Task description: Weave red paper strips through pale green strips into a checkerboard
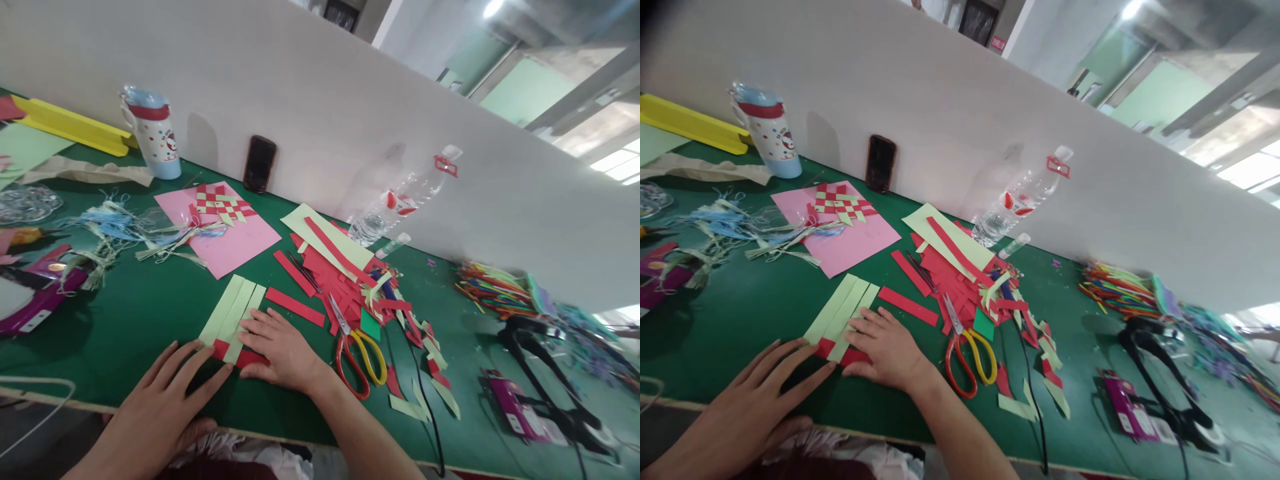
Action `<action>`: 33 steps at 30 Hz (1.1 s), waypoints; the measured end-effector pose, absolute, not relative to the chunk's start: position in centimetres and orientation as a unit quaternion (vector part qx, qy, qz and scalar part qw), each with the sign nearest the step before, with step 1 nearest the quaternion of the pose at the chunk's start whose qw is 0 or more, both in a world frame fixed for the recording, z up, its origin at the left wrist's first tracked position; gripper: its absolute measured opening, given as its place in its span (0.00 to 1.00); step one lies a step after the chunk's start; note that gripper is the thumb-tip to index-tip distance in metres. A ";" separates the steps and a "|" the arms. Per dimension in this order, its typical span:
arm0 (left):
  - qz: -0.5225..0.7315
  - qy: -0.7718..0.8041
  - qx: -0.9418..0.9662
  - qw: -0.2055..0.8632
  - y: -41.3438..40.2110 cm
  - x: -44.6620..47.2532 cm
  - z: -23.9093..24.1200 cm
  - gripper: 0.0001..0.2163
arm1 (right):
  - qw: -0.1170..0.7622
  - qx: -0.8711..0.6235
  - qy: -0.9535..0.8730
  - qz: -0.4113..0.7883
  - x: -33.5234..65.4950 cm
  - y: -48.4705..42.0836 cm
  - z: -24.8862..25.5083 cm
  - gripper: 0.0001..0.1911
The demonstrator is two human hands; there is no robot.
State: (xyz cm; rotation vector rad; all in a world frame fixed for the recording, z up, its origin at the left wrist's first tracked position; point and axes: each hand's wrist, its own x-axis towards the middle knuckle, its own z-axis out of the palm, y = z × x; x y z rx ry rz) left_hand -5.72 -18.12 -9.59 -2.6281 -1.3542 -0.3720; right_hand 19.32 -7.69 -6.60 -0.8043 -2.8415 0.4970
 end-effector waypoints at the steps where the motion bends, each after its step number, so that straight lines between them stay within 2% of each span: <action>1: -0.127 -0.450 -0.880 0.081 -18.0 -5.8 -9.6 0.26 | 0.074 -0.267 -0.947 0.164 19.3 -7.7 -6.7 0.32; 4: -0.132 -0.441 -0.884 0.078 -17.7 -6.2 -9.5 0.24 | 0.075 -0.267 -0.947 0.161 19.3 -7.6 -6.7 0.32; 22: -0.150 -0.445 -0.879 0.087 -17.3 -7.0 -8.7 0.29 | 0.079 -0.270 -0.942 0.182 19.3 -7.7 -6.7 0.31; 33: -0.128 -0.407 -0.902 0.071 -16.7 -6.3 -9.0 0.26 | 0.080 -0.286 -0.943 0.152 19.7 -8.0 -6.3 0.31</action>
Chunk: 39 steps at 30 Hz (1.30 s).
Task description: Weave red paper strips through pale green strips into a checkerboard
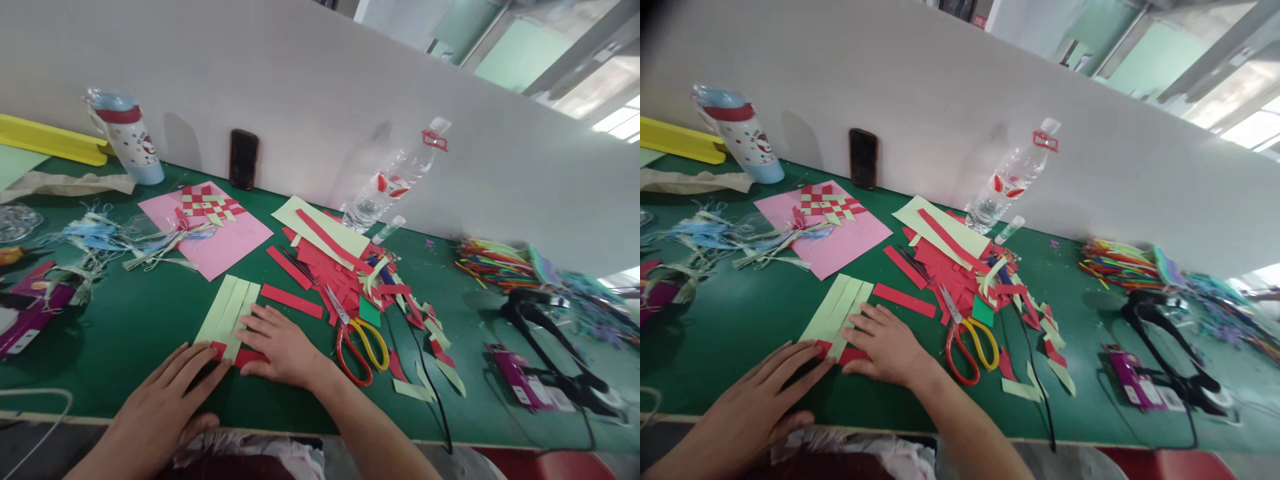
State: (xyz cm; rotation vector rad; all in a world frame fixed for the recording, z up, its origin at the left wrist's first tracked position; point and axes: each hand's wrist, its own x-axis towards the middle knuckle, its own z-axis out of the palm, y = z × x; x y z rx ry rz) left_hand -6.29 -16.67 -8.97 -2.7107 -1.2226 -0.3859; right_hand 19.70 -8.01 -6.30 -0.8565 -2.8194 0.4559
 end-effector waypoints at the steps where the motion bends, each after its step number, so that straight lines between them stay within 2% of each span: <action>1: -0.131 -0.405 -0.902 0.074 -16.6 -6.3 -8.9 0.26 | 0.080 -0.292 -0.942 0.145 19.9 -8.4 -6.1 0.30; 4: -0.138 -0.399 -0.903 0.076 -16.5 -6.3 -8.9 0.27 | 0.082 -0.288 -0.945 0.132 20.4 -10.3 -5.4 0.20; 7: -0.142 -0.396 -0.904 0.072 -16.5 -6.3 -9.1 0.27 | 0.100 -0.285 -0.945 0.127 20.6 -12.4 -5.4 0.17; 12: -0.142 -0.400 -0.903 0.066 -16.8 -6.4 -9.5 0.27 | 0.139 -0.305 -0.932 0.134 20.7 -13.8 -6.5 0.16; 20: -0.132 -0.397 -0.905 0.076 -16.9 -6.4 -9.7 0.31 | 0.149 -0.310 -0.927 0.149 20.9 -13.7 -6.8 0.16; 29: -0.159 -0.394 -0.901 0.088 -16.9 -6.3 -8.8 0.19 | 0.132 -0.311 -0.929 0.152 20.6 -13.7 -5.7 0.14; 39: -0.165 -0.435 -0.881 0.079 -17.5 -7.0 -9.6 0.19 | 0.151 -0.312 -0.924 0.159 20.7 -13.7 -6.1 0.13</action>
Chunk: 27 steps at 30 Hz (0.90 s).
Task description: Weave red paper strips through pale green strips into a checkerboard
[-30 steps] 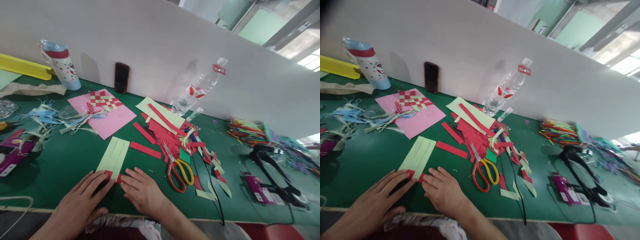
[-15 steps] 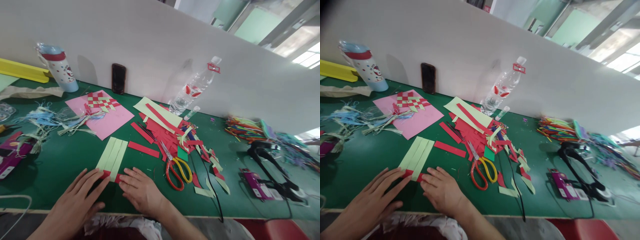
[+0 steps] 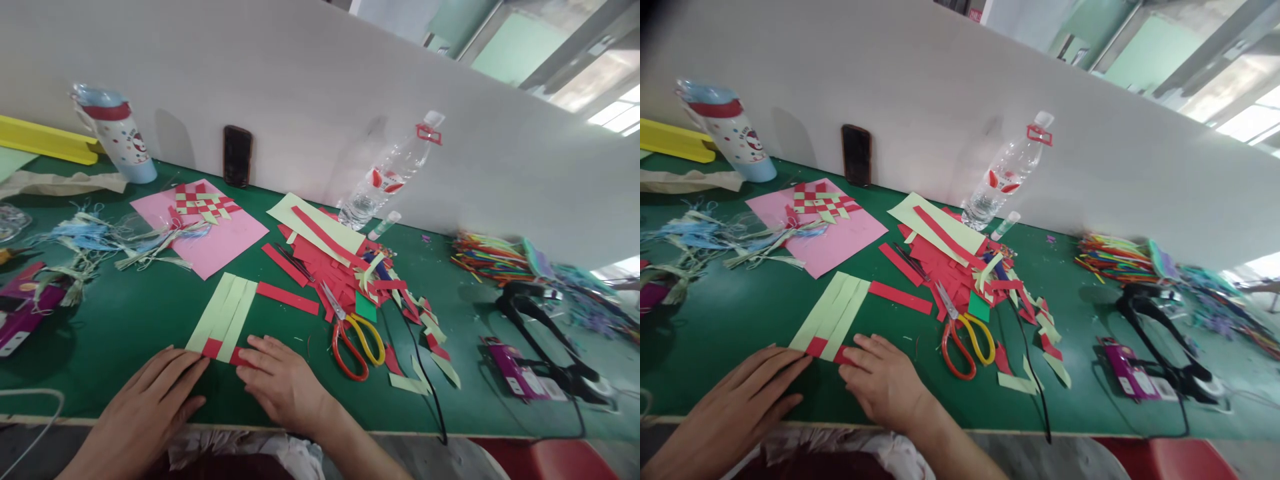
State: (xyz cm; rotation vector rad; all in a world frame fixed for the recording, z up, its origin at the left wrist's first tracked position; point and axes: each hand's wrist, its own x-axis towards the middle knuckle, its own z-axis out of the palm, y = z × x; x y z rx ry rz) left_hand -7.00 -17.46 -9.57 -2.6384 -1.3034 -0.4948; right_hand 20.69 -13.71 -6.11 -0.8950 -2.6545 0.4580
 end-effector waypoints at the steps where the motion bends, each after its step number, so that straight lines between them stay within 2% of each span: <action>1: -0.161 -0.439 -0.881 0.077 -17.5 -7.2 -9.6 0.20 | 0.152 -0.313 -0.924 0.160 20.7 -13.7 -6.2 0.13; 10: -0.162 -0.457 -0.872 0.063 -17.6 -7.1 -9.5 0.20 | 0.151 -0.318 -0.921 0.168 20.7 -13.8 -6.3 0.13; 27: -0.142 -0.397 -0.904 0.074 -16.1 -5.4 -8.7 0.20 | 0.149 -0.314 -0.924 0.163 20.7 -13.7 -6.4 0.14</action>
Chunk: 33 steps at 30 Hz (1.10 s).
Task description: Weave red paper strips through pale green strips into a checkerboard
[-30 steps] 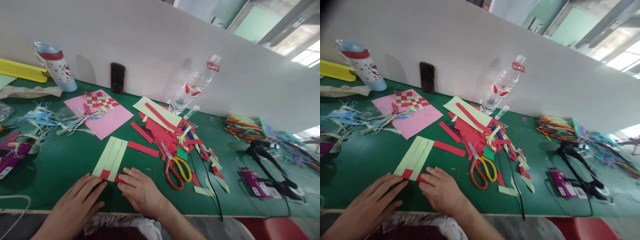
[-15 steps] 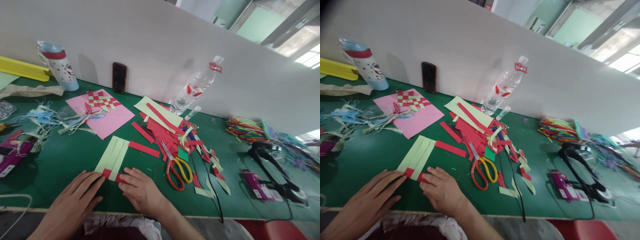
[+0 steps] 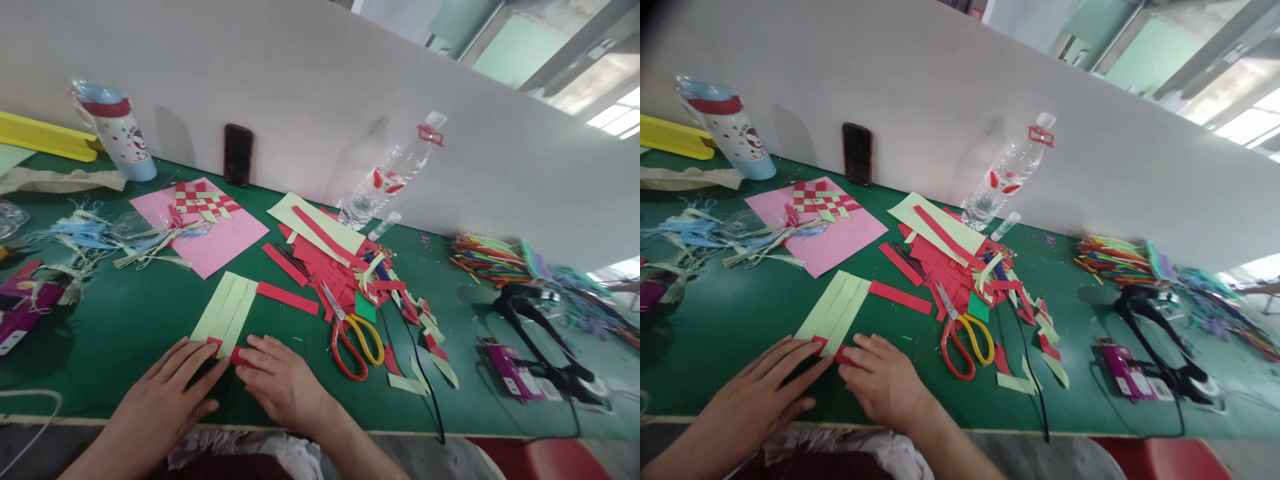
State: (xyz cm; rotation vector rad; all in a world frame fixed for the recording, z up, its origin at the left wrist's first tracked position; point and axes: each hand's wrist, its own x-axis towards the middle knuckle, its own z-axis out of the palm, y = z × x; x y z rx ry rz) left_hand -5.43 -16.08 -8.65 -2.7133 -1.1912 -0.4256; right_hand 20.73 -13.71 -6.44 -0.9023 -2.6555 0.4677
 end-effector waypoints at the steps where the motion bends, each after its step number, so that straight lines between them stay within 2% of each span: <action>1: -0.141 -0.397 -0.904 0.073 -16.1 -5.4 -8.7 0.21 | 0.148 -0.313 -0.924 0.162 20.7 -13.7 -6.5 0.13; 26: -0.156 -0.406 -0.899 0.051 -16.4 -5.9 -9.9 0.23 | 0.142 -0.323 -0.922 0.159 20.6 -13.9 -6.4 0.13; 33: -0.150 -0.408 -0.899 0.053 -16.5 -6.0 -9.8 0.27 | 0.150 -0.321 -0.921 0.162 20.8 -14.0 -6.5 0.14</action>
